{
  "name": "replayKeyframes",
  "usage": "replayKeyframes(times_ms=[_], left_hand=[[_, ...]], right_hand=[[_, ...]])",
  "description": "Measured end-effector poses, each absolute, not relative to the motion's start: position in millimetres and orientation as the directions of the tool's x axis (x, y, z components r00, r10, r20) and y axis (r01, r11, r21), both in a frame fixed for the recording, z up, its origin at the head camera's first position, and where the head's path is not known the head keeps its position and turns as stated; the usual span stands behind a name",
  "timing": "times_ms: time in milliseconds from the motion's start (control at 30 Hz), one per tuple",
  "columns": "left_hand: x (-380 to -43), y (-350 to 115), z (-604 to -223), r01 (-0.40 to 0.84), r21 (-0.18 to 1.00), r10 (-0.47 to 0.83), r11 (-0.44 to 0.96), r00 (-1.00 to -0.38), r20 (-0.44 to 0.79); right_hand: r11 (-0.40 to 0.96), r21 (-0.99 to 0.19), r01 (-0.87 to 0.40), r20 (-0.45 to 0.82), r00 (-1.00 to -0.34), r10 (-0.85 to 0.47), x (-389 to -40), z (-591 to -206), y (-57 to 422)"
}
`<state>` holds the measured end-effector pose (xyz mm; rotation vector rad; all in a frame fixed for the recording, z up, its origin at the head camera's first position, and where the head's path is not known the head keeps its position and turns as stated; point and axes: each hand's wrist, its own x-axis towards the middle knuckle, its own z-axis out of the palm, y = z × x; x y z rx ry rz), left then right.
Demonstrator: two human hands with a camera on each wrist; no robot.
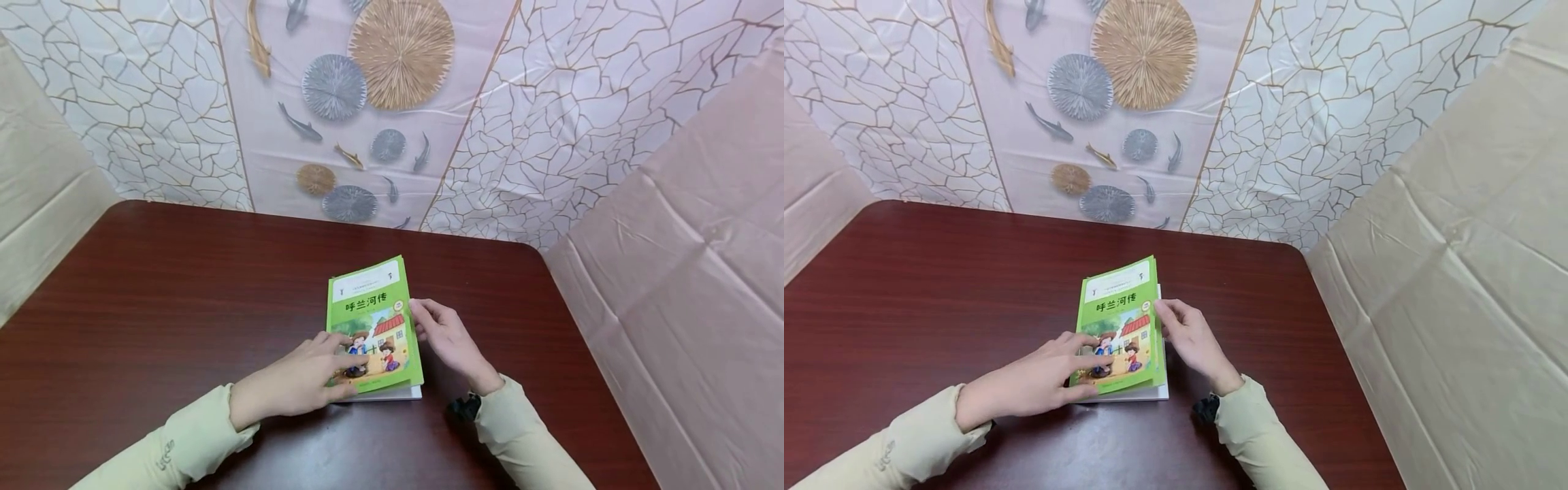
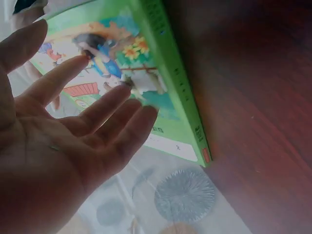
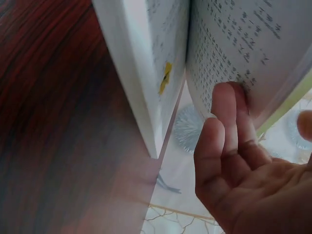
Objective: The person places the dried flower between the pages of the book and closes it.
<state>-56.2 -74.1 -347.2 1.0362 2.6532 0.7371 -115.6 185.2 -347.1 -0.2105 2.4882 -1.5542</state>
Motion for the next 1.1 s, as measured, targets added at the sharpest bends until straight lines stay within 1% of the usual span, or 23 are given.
replayKeyframes(times_ms=[100, 267, 400, 633, 867, 1100], left_hand=[[-56, -73, -352, 0.632, 0.439, 0.7, 0.639, -0.714, 0.009], [-54, -72, -359, 0.673, 0.376, 0.722, 0.637, -0.691, 0.014], [-53, -72, -362, 0.684, 0.33, 0.725, 0.651, -0.689, 0.0], [-51, -71, -362, 0.659, 0.329, 0.714, 0.676, -0.697, -0.071], [-53, -72, -364, 0.672, 0.303, 0.716, 0.675, -0.696, -0.051], [-58, -75, -366, 0.666, 0.315, 0.715, 0.677, -0.696, -0.065]], right_hand=[[0.473, -0.881, 0.009, -0.117, -0.973, -0.2, -117, -351, 188], [0.561, -0.827, -0.02, -0.114, -0.973, -0.202, -118, -354, 190], [0.622, -0.782, -0.041, -0.112, -0.973, -0.204, -119, -358, 192], [0.703, -0.708, -0.068, -0.101, -0.975, -0.196, -118, -366, 193], [0.732, -0.679, -0.058, -0.108, -0.978, -0.179, -119, -369, 190], [0.778, -0.628, -0.013, -0.171, -0.973, -0.155, -120, -371, 189]])
